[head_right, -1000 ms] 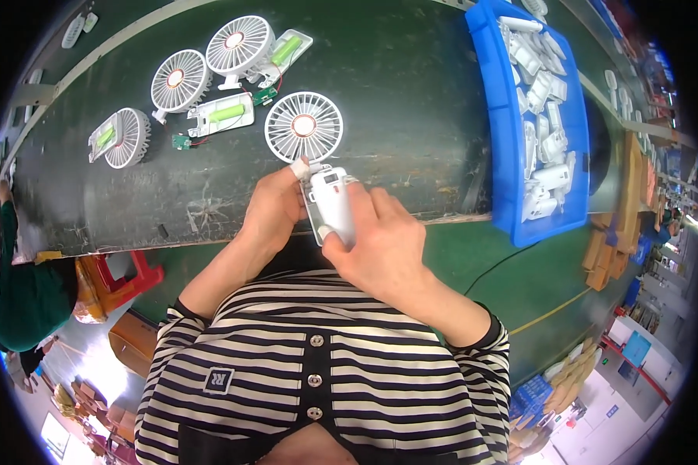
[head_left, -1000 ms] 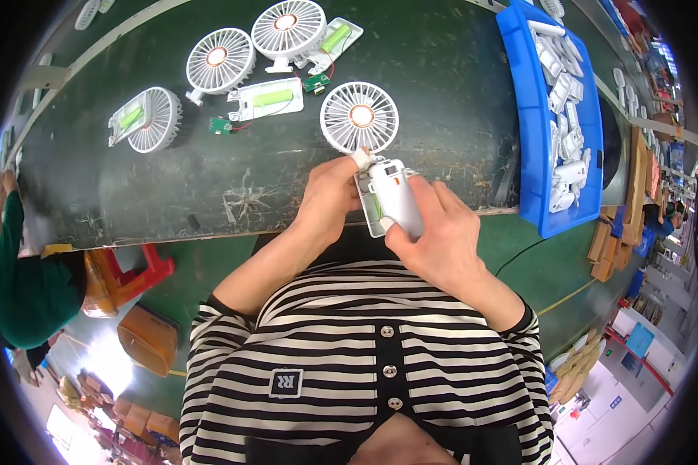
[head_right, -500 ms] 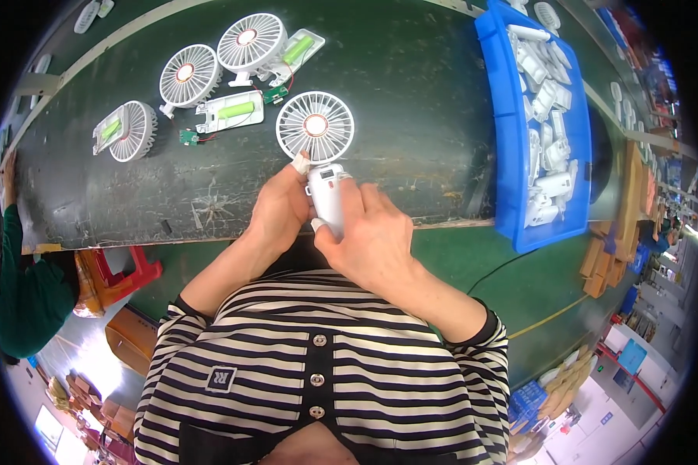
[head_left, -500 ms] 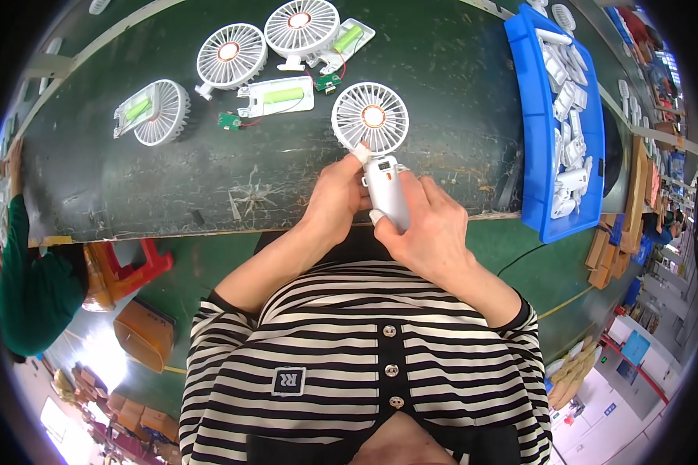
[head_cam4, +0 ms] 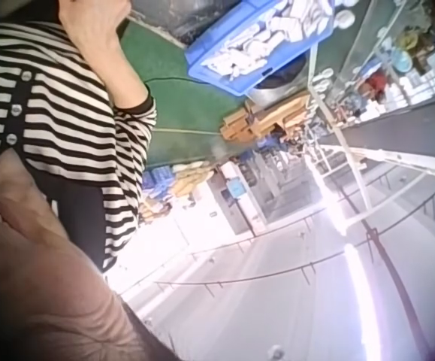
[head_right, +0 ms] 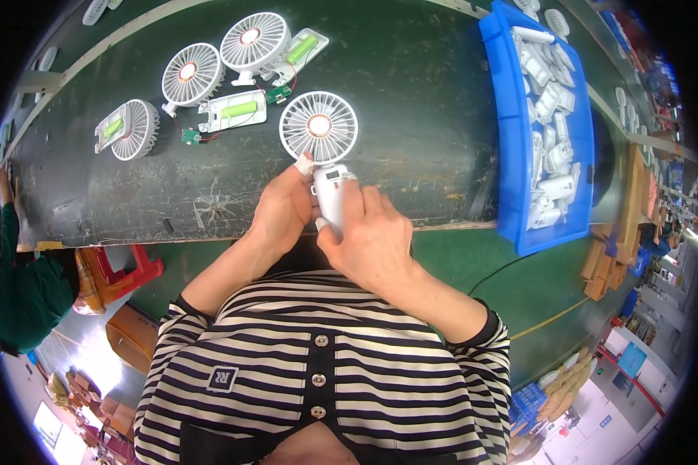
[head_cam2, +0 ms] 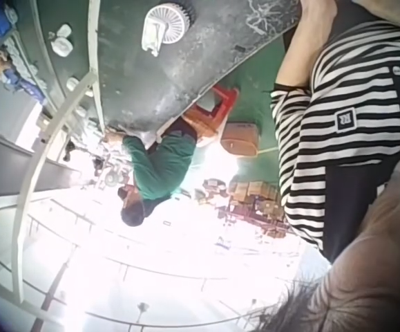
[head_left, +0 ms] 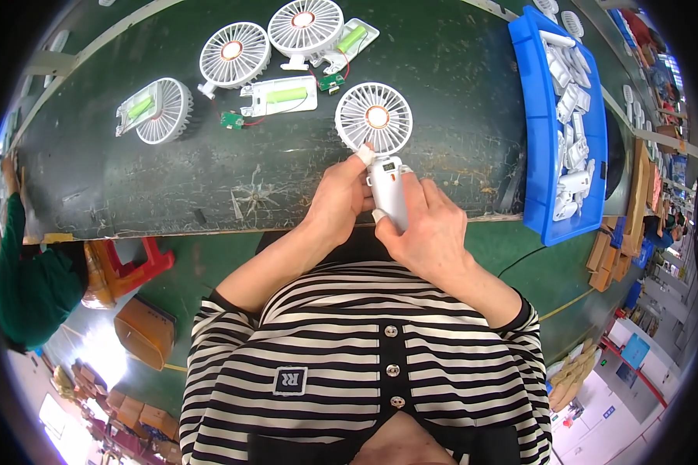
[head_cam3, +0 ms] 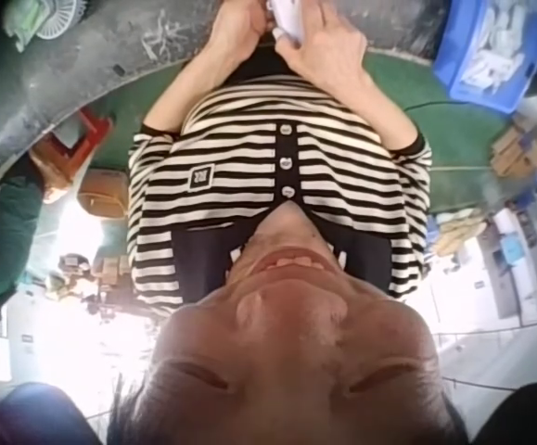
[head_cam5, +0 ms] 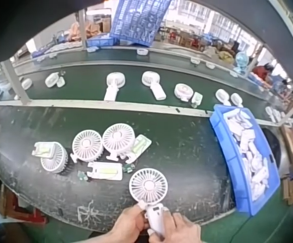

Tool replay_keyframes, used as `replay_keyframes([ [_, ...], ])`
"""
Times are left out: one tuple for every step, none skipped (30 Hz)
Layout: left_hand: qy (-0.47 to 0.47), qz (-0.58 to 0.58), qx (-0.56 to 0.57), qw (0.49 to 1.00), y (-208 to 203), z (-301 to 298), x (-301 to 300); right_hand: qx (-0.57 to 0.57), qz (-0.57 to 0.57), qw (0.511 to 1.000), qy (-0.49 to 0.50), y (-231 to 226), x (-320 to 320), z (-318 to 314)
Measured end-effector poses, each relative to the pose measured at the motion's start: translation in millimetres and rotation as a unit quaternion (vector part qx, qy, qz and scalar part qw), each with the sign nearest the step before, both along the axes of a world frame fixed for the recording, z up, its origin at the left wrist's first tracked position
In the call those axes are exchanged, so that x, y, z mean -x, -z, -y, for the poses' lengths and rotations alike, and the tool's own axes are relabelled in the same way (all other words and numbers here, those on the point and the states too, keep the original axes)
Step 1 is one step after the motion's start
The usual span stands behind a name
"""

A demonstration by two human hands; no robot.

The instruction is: The person assembles portable fans by connecting internal wiring and battery components, snapping plastic back covers from a tray onto the handles, and placing the assembled fans onto a conveyor track.

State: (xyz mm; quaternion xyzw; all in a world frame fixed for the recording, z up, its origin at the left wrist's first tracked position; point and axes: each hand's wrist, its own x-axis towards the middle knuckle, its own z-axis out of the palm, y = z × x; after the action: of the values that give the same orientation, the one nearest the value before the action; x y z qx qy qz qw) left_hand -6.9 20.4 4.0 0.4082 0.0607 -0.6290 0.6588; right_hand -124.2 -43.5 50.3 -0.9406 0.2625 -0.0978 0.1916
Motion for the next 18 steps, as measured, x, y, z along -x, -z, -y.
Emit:
replay_keyframes([
  [-0.002,-0.002,0.0,1.0,-0.6,0.2,0.0,0.002,0.007,1.0,-0.002,0.4,0.0,0.1],
  [-0.003,-0.004,0.0,1.0,-0.9,0.4,0.0,0.002,0.006,1.0,-0.002,0.4,0.0,0.1],
  [-0.003,-0.004,0.0,1.0,-1.1,0.4,-0.1,0.002,0.002,1.0,-0.003,0.3,0.0,0.0],
  [-0.001,-0.004,0.001,1.0,-1.4,0.2,-0.3,0.002,-0.002,1.0,-0.003,0.3,0.1,-0.1],
  [0.001,-0.003,0.002,1.0,-1.8,0.1,-0.4,0.001,-0.003,1.0,-0.003,0.5,0.4,0.3],
  [0.001,-0.003,0.002,1.0,-2.4,0.1,-0.5,0.003,-0.005,1.0,-0.009,0.9,0.9,1.1],
  [0.002,-0.002,-0.007,1.0,-3.1,0.2,-0.4,0.004,-0.007,1.0,-0.014,1.1,1.4,1.9],
  [0.003,-0.001,-0.015,1.0,-3.8,0.5,-0.1,0.003,-0.007,1.0,-0.013,1.1,1.9,2.5],
  [0.004,-0.001,-0.016,1.0,-4.3,0.8,0.0,0.006,-0.019,1.0,-0.021,1.1,2.3,3.1],
  [0.002,-0.002,-0.02,1.0,-4.5,1.3,0.0,0.009,-0.031,0.999,-0.028,1.2,2.7,3.2],
  [0.001,-0.003,-0.024,1.0,-4.2,2.1,-0.5,0.008,-0.031,0.999,-0.027,1.6,2.8,3.4],
  [0.001,-0.004,-0.024,1.0,-2.5,2.8,-0.9,0.01,-0.031,0.999,-0.028,2.0,2.9,3.5],
  [0.025,0.014,-0.043,0.999,0.4,3.4,-1.2,0.011,-0.032,0.999,-0.028,2.6,3.0,3.5],
  [0.049,0.034,-0.061,0.996,1.5,3.9,-0.9,0.011,-0.03,0.999,-0.028,3.1,3.9,3.9],
  [0.049,0.036,-0.062,0.996,1.8,4.5,-0.1,0.02,-0.022,0.999,-0.035,4.1,4.9,4.3],
  [0.052,0.049,-0.066,0.995,1.9,5.2,1.2,0.029,-0.015,0.999,-0.041,4.7,5.8,4.7],
  [0.056,0.06,-0.069,0.994,2.7,5.9,1.6,0.028,-0.014,0.999,-0.041,5.2,5.7,5.1],
  [0.057,0.06,-0.07,0.994,3.5,6.3,1.1,0.036,-0.004,0.999,-0.041,5.6,5.7,5.5],
])
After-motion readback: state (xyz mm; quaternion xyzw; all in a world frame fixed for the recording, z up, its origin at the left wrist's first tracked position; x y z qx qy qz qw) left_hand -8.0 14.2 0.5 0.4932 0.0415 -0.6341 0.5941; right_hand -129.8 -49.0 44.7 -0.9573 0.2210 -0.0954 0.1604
